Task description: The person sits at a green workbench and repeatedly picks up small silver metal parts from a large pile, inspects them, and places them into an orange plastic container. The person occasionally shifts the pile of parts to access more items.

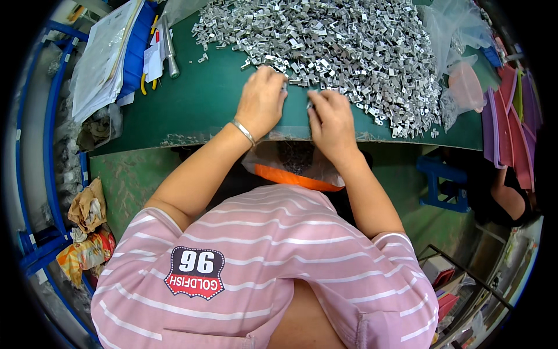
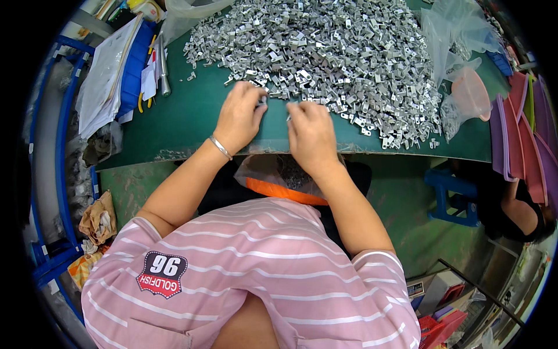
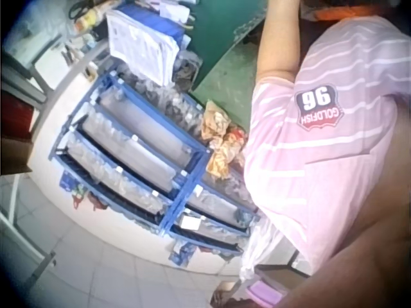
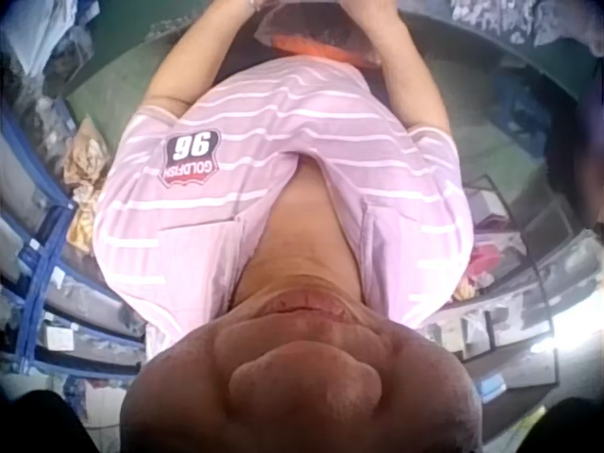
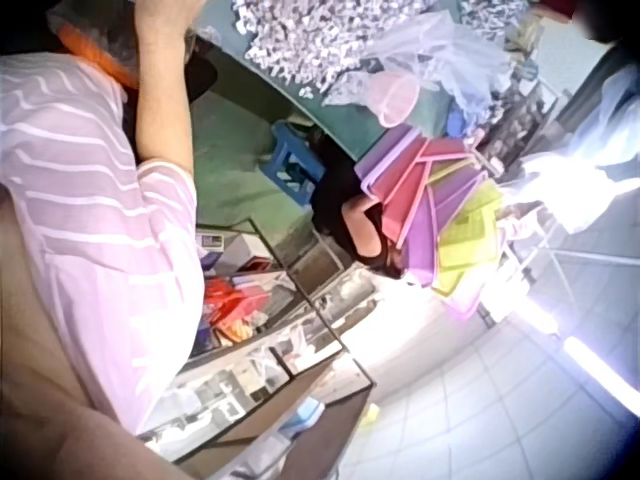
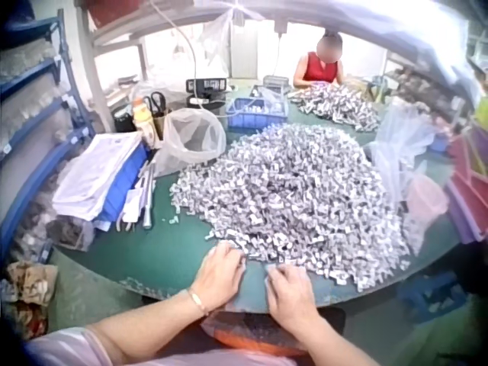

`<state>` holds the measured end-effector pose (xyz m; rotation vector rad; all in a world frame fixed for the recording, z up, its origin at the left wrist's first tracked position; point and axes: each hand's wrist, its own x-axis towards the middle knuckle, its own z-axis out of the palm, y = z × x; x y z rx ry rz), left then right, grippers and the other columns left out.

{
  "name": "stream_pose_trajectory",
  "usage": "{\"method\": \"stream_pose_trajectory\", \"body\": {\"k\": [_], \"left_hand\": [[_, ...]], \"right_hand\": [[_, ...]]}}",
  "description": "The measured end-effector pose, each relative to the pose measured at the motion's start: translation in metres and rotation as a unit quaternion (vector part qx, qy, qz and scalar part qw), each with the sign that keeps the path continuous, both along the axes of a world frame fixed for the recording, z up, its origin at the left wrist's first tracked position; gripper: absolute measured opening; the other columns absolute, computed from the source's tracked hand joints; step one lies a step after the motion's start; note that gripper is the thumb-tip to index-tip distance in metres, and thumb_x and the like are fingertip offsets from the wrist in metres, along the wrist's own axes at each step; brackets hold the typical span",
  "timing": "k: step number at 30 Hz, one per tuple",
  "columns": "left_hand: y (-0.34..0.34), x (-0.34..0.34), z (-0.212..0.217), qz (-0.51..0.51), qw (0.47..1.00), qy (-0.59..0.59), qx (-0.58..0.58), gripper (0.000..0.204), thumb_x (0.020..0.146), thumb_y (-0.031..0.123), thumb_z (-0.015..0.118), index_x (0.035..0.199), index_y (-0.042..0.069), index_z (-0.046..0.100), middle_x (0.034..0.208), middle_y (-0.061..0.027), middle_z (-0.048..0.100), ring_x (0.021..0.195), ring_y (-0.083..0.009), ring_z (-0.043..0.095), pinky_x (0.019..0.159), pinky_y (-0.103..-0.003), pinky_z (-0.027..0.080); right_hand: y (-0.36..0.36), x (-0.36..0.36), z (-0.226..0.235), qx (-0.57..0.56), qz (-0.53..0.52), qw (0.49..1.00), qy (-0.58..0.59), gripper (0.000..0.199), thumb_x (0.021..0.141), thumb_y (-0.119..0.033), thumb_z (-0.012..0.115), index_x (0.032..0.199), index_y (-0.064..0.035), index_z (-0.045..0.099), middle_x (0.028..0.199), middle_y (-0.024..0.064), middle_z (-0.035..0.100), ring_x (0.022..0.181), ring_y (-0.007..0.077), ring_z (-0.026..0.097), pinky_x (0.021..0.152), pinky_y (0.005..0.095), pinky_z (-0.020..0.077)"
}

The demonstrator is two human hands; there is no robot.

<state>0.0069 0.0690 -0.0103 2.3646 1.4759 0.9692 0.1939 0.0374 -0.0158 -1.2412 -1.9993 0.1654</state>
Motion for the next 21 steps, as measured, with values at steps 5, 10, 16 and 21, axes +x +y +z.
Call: {"method": "stream_pose_trajectory", "body": {"k": [5,10,16,21], "left_hand": [[-0.024,-0.004,0.002,-0.076,0.992,-0.08,-0.069,0.026,0.079,-0.001,0.073,0.103,0.002,0.065,0.093,-0.0116,0.059,0.072,-0.0252,0.061,0.066,-0.034,0.051],[-0.03,-0.005,0.005,-0.056,0.987,-0.134,-0.076,0.015,0.083,0.001,0.072,0.097,0.001,0.067,0.087,-0.0104,0.062,0.069,-0.0221,0.062,0.064,-0.032,0.051],[-0.033,-0.008,0.014,-0.049,0.975,-0.186,-0.114,0.008,0.085,0.002,0.071,0.092,-0.001,0.067,0.085,-0.0091,0.063,0.067,-0.0182,0.062,0.063,-0.03,0.052],[-0.044,-0.015,0.013,-0.061,0.979,-0.158,-0.113,0.01,0.085,0.003,0.071,0.093,0.0,0.067,0.091,-0.0105,0.061,0.069,-0.0201,0.062,0.063,-0.03,0.051]], "right_hand": [[-0.01,0.005,0.007,-0.059,0.056,0.993,0.089,0.03,0.081,0.001,0.065,0.111,-0.0019,0.064,0.102,0.0148,0.064,0.095,0.0338,0.06,0.084,0.0426,0.0475],[-0.013,0.008,0.01,-0.1,0.037,0.99,0.096,0.029,0.077,0.003,0.069,0.105,-0.0035,0.065,0.096,0.0139,0.065,0.09,0.0335,0.06,0.082,0.0409,0.0478],[-0.014,0.014,0.003,-0.074,0.056,0.99,0.109,0.025,0.076,0.007,0.069,0.099,-0.0036,0.066,0.096,0.0119,0.066,0.09,0.032,0.06,0.078,0.04,0.0486],[-0.012,0.006,0.005,-0.052,0.032,0.995,0.083,0.022,0.076,0.002,0.07,0.097,-0.0055,0.067,0.097,0.0095,0.067,0.09,0.0301,0.06,0.076,0.0411,0.047]]}}
